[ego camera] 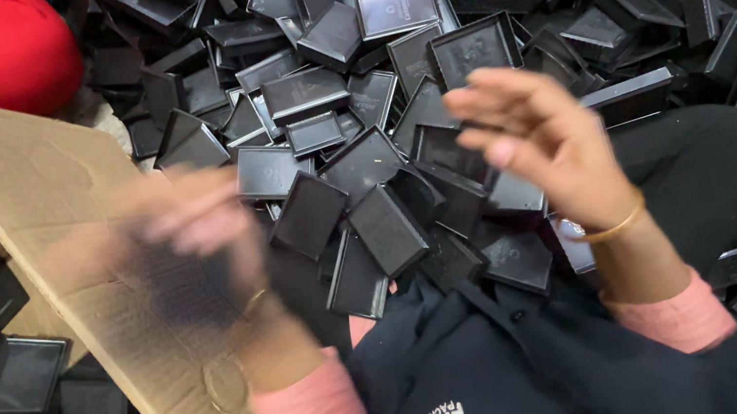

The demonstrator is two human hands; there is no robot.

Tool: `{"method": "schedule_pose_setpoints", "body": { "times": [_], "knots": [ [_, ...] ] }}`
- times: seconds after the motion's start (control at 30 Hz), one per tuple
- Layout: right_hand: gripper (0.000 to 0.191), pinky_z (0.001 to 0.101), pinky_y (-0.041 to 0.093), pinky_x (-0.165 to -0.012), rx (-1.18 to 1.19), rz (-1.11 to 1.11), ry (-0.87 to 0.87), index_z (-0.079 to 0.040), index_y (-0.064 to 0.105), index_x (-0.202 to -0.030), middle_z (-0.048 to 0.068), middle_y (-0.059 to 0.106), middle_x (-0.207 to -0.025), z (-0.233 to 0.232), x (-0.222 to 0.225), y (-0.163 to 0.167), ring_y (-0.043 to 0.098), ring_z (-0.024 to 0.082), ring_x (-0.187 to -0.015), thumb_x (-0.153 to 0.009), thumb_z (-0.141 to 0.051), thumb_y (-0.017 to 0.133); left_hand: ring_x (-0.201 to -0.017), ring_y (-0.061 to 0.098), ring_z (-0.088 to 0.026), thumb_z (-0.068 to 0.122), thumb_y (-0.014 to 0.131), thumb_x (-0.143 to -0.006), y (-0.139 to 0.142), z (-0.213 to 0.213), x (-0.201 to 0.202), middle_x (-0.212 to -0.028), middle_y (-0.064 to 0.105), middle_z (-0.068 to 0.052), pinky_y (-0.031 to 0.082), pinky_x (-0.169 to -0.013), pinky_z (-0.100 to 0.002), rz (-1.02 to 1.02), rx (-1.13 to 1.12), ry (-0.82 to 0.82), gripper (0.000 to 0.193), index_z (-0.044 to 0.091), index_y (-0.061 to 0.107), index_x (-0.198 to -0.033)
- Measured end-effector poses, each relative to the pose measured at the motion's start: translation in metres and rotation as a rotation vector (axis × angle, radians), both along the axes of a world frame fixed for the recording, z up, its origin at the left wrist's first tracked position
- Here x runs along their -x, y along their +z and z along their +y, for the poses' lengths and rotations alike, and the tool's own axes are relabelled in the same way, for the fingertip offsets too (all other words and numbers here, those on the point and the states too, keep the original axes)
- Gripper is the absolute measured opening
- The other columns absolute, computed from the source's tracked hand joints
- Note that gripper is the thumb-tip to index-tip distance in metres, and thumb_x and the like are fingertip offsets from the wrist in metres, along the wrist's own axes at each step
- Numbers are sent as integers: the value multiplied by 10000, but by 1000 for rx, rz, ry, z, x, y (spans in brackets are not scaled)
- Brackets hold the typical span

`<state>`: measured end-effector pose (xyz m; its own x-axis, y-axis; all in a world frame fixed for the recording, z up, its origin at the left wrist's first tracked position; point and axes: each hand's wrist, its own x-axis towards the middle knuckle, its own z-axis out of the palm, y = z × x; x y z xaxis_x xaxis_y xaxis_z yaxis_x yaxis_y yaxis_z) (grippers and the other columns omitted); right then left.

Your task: The person sits on the floor surrounded by a large pile of black plastic components. They repeatedly pick up individual parts, inspect them by turning them over, and place them into a cardboard box to their left.

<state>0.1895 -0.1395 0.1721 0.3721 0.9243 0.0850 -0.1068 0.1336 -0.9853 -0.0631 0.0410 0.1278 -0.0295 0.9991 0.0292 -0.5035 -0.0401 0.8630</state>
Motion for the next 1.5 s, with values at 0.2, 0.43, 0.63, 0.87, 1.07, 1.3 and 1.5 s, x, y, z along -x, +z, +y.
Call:
{"method": "schedule_pose_setpoints", "body": {
  "times": [0.2,0.43,0.63,0.87,1.07,1.3,1.5],
  "knots": [
    [311,330,563,-942,224,-794,-23,-56,685,-1243,94,730,-1188,8,26,-22,739,247,-1085,-956,-157,753,-863,671,-141,268,616,-1075,25,10,42,-991,720,-50,517,-904,-321,-44,-225,-408,215,74,705,-1103],
    [419,416,505,-904,635,-1117,86,-91,682,-1215,125,654,-1065,3,29,-41,623,327,-1034,-847,-261,786,-1061,636,-390,208,828,-823,-93,1,-7,-1144,631,-157,517,-901,-467,1432,-228,-461,455,114,661,-1236],
    [573,463,460,-1010,197,-1162,71,-47,624,-1322,174,592,-1296,-2,15,-23,554,391,-1198,-801,-227,783,-1226,612,-300,-39,692,-909,-50,-18,-26,-1336,587,-145,518,-1068,-483,213,-22,-569,645,88,471,-1502],
    [952,560,381,-1002,266,-1332,243,82,498,-1366,256,494,-1410,20,97,-70,511,402,-1168,-720,-555,787,-1255,627,-275,376,589,-985,-17,-31,-43,-1442,553,-161,542,-1059,-542,-663,229,-684,600,192,384,-1518],
    [912,506,441,-915,489,-1251,181,-2,510,-1416,327,410,-1497,19,94,-42,511,429,-1122,-651,-369,843,-1180,655,-277,630,392,-1072,-42,-25,-46,-1278,641,-150,558,-1016,-481,-365,296,-434,721,34,506,-1459],
    [774,367,462,-1123,230,-238,45,-97,512,-1508,204,553,-1549,-8,41,-26,562,307,-1354,-813,-190,840,-1119,632,-220,559,340,-1091,-56,-62,-94,-1276,645,-115,529,-1005,-373,-303,403,-513,698,4,517,-1474],
    [712,368,475,-1089,211,-632,-74,-55,600,-1423,211,552,-1518,-8,48,-22,587,280,-1368,-772,-172,864,-1195,611,-183,543,289,-1089,-50,-85,-111,-1333,622,-109,490,-1056,-319,-52,279,-586,706,9,492,-1505]
  ]
}}
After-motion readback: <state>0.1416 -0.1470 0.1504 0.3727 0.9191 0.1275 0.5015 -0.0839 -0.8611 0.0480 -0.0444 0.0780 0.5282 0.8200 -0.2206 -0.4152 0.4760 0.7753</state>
